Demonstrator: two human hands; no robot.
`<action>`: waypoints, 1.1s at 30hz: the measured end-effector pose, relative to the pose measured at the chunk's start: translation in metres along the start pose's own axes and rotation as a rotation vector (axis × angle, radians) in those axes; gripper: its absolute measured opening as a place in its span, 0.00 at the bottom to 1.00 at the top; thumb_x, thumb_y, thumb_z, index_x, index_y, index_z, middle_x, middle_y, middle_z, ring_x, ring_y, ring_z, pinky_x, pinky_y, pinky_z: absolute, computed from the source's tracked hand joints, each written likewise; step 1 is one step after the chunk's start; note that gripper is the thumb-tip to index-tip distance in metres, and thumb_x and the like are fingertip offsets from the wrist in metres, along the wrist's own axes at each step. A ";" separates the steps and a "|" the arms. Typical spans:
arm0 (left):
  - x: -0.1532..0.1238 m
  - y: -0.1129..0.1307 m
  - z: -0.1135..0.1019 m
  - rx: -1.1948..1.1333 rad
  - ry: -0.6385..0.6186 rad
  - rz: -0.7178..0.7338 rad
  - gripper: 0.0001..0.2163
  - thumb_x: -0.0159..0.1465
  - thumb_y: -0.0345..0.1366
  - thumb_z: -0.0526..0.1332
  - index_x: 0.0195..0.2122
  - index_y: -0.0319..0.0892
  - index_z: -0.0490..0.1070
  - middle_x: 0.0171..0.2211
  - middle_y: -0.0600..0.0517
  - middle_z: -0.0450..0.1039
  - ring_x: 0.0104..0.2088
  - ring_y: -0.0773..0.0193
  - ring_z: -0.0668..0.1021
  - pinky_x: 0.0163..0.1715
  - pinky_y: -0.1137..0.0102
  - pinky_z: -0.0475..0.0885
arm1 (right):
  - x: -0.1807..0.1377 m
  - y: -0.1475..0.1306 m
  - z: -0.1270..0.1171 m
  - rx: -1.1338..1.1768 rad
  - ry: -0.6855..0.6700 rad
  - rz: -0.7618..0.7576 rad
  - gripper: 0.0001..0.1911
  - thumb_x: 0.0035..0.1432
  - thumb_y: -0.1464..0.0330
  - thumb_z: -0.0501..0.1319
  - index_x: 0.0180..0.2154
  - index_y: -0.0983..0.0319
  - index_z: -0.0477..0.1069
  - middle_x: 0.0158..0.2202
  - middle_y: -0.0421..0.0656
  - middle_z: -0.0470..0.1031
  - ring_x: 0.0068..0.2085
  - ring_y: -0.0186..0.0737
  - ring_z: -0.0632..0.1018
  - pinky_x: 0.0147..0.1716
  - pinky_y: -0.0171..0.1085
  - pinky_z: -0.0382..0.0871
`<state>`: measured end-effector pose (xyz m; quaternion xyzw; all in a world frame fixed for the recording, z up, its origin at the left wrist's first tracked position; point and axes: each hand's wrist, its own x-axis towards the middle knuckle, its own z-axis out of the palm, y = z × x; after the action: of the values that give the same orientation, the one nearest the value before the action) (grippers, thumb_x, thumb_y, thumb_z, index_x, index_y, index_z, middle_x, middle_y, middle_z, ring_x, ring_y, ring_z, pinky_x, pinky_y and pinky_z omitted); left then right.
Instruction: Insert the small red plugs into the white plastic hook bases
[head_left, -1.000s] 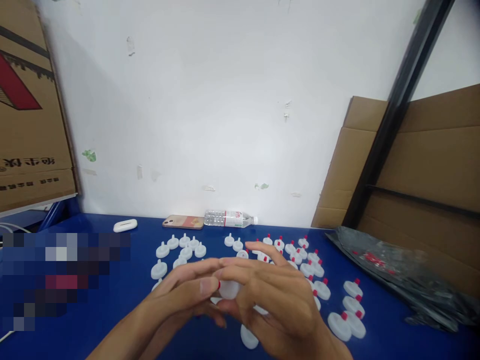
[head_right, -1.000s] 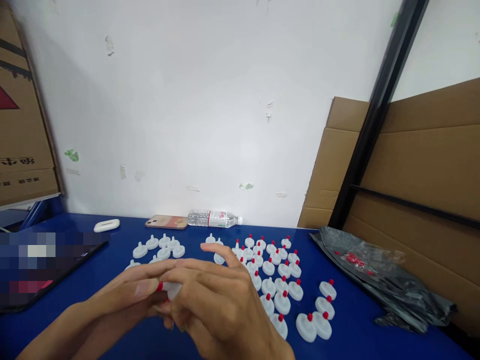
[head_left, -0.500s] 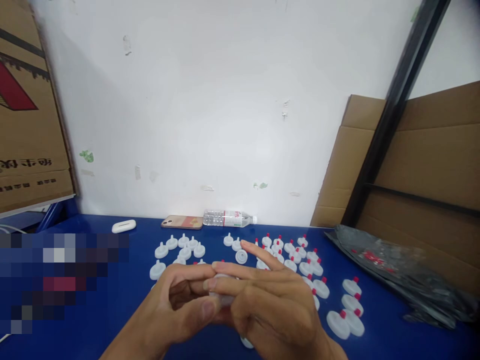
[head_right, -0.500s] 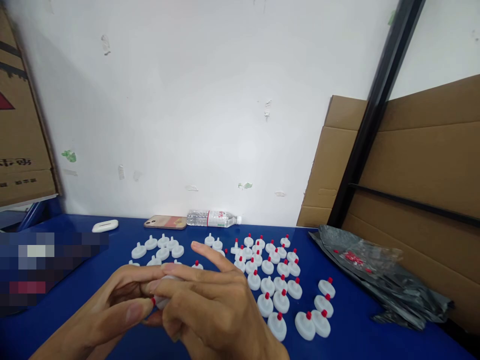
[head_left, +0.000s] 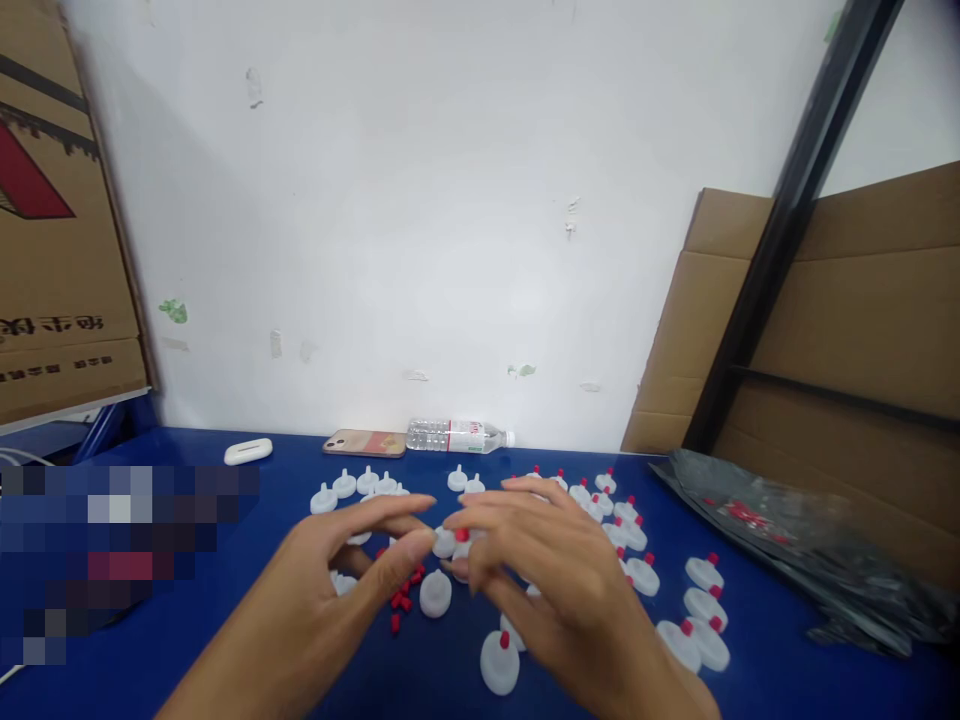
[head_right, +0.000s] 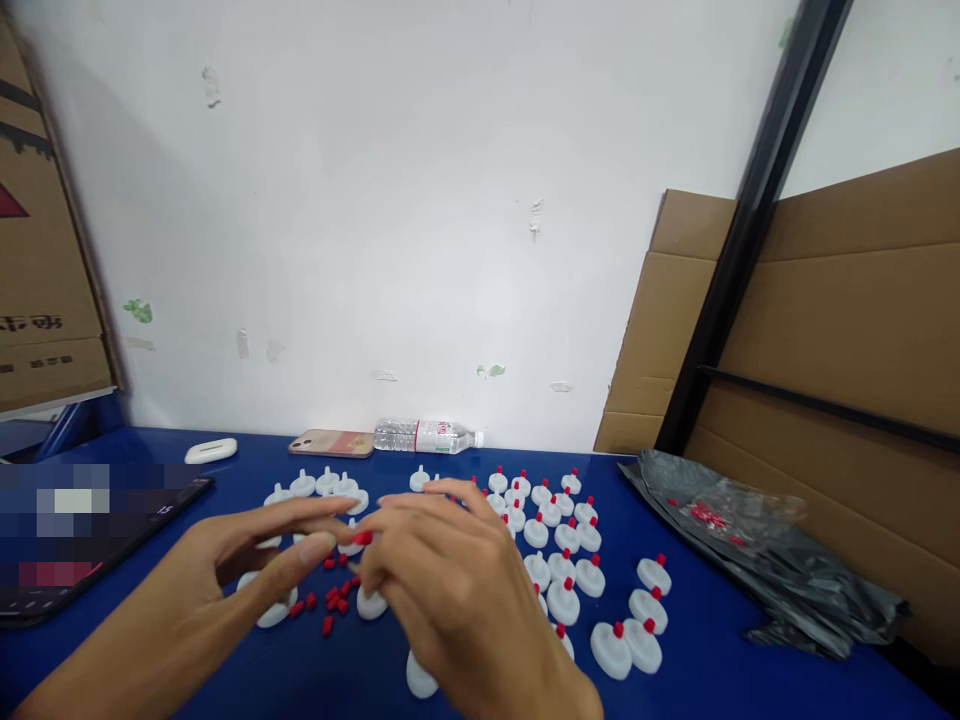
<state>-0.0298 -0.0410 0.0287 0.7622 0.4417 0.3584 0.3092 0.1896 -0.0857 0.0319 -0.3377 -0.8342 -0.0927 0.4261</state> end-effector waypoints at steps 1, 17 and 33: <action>0.001 -0.005 -0.003 0.119 0.081 0.019 0.23 0.65 0.56 0.60 0.53 0.47 0.78 0.39 0.49 0.82 0.26 0.61 0.77 0.27 0.70 0.74 | -0.002 0.005 -0.002 -0.022 -0.036 0.065 0.10 0.66 0.78 0.60 0.36 0.56 0.68 0.44 0.33 0.82 0.51 0.35 0.80 0.60 0.42 0.63; -0.001 -0.023 0.024 0.813 -0.336 -0.171 0.10 0.65 0.31 0.60 0.44 0.46 0.78 0.43 0.47 0.81 0.44 0.49 0.81 0.41 0.59 0.71 | -0.023 0.020 -0.001 -0.239 -0.801 0.628 0.36 0.60 0.82 0.51 0.69 0.64 0.58 0.70 0.48 0.60 0.70 0.49 0.60 0.69 0.49 0.56; 0.005 -0.025 0.035 0.894 -0.443 -0.173 0.11 0.67 0.27 0.57 0.43 0.44 0.78 0.45 0.47 0.81 0.47 0.45 0.82 0.44 0.55 0.74 | -0.017 0.017 -0.001 -0.171 -0.843 0.723 0.47 0.54 0.83 0.50 0.73 0.58 0.44 0.75 0.40 0.44 0.73 0.43 0.53 0.71 0.46 0.51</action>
<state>-0.0106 -0.0310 -0.0087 0.8384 0.5373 -0.0628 0.0676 0.2081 -0.0817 0.0174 -0.6434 -0.7529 0.1351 0.0314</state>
